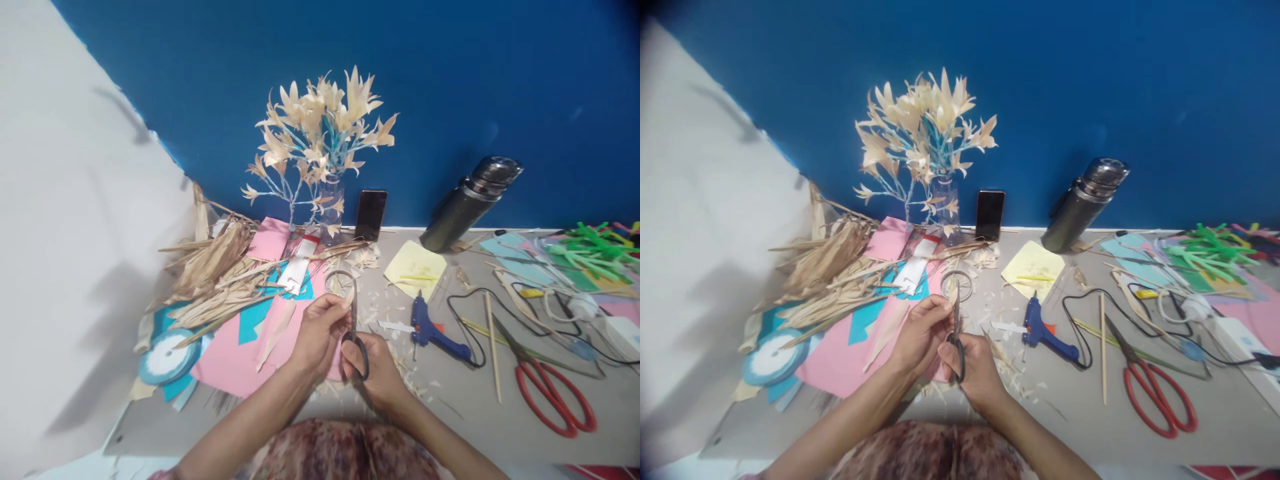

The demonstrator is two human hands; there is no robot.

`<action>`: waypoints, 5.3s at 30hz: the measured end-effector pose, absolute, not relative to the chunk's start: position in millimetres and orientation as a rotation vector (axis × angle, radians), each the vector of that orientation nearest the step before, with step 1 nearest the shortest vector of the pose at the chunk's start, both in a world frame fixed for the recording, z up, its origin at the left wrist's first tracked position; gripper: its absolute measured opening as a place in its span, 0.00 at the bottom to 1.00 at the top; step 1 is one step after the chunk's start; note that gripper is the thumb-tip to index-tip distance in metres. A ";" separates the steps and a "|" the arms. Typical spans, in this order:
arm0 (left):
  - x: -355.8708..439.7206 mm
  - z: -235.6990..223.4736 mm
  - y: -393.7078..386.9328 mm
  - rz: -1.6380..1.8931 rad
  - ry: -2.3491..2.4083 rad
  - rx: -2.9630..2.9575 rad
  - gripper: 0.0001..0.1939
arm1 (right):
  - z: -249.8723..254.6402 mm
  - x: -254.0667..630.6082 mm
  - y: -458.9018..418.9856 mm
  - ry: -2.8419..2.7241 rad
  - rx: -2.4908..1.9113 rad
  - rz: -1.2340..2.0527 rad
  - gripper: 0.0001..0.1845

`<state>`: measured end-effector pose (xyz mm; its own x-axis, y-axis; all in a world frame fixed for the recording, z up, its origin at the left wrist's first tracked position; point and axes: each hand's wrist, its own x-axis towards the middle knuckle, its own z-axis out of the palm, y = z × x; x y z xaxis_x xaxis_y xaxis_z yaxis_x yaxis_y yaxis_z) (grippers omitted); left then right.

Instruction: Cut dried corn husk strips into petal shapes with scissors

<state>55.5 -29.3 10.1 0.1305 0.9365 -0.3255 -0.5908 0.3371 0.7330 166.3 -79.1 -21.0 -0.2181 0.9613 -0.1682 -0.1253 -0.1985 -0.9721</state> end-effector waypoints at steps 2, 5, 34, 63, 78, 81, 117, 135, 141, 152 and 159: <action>55.4 9.7 -29.5 1.172 0.862 0.490 0.09 | -21.8 165.7 -79.0 -1.145 -1.137 1.565 0.25; 55.0 10.4 -29.9 1.163 0.856 0.499 0.09 | -24.9 165.7 -78.7 -1.135 -1.156 1.569 0.24; 51.8 9.8 -28.4 0.872 0.802 0.886 0.08 | -14.0 182.2 -62.3 -0.760 -1.024 1.379 0.13; 42.0 -7.2 -22.4 0.631 0.550 0.881 0.13 | -5.5 200.2 -62.3 -0.512 -0.763 1.745 0.12; 90.1 15.8 111.8 0.809 1.332 1.485 0.03 | 1.2 193.6 -67.2 -0.615 -0.750 1.780 0.13; 89.1 20.7 118.6 0.776 1.353 1.499 0.04 | -0.1 196.9 -64.7 -0.578 -0.741 1.765 0.14; 11.2 3.4 -19.4 0.695 1.240 1.470 0.06 | -23.4 188.8 -61.4 -0.697 -1.087 1.492 0.12; 9.6 15.8 -27.7 0.665 1.046 1.303 0.08 | 13.6 177.7 -55.5 -0.979 -1.265 1.453 0.12; 7.4 16.0 -29.1 0.587 0.888 1.160 0.12 | 1.8 177.5 -53.5 -0.731 -0.997 1.830 0.12; 3.9 10.8 -25.6 0.631 0.895 1.106 0.17 | -9.4 194.3 -48.8 -0.500 -0.715 1.924 0.14; 15.1 4.3 -34.3 1.221 1.069 2.008 0.05 | -10.8 185.8 -55.8 -0.627 -0.894 1.758 0.18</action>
